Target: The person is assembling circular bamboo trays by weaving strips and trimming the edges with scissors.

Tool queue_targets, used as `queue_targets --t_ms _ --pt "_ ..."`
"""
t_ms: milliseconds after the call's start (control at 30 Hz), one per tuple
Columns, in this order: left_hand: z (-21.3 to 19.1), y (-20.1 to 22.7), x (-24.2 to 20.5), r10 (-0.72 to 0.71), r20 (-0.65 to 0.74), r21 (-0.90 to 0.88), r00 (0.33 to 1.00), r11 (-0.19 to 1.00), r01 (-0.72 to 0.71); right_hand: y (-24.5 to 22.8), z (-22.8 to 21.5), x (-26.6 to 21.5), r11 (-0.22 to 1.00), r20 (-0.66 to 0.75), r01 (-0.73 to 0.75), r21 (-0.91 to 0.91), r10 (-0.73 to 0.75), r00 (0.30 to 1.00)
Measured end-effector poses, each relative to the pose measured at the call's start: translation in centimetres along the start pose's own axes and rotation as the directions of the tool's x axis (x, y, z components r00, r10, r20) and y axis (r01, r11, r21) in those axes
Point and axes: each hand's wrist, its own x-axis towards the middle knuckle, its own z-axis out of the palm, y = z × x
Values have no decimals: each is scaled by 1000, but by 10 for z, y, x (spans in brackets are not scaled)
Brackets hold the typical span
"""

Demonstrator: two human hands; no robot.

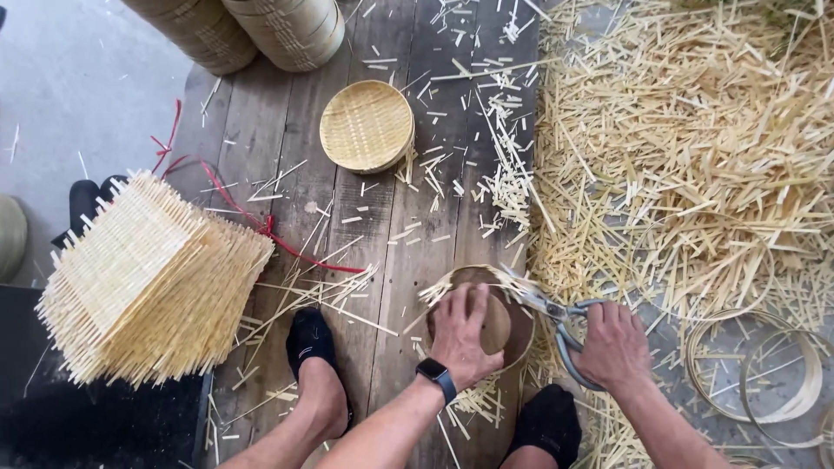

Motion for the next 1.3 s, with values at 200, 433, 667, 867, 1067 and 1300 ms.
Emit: queue_targets --t_ms 200,433,667,867,1067,1300 --pt "-28 14 5 74 112 85 991 993 -84 33 78 0 985 154 -109 134 88 984" --pt "-6 8 -3 25 73 -1 997 1000 -25 -5 9 -16 1000 -150 0 29 4 989" --pt "-16 11 0 56 53 4 997 998 -56 23 55 -14 970 354 -224 93 178 918" --pt "-23 10 9 15 260 47 965 999 -29 12 9 1 995 120 -8 -99 20 993" --pt "-27 17 6 195 330 122 924 961 -246 43 42 -6 984 420 -169 56 131 898" --pt "-8 16 -6 -5 48 -22 999 1000 6 25 22 -5 996 24 19 -86 -17 1000"
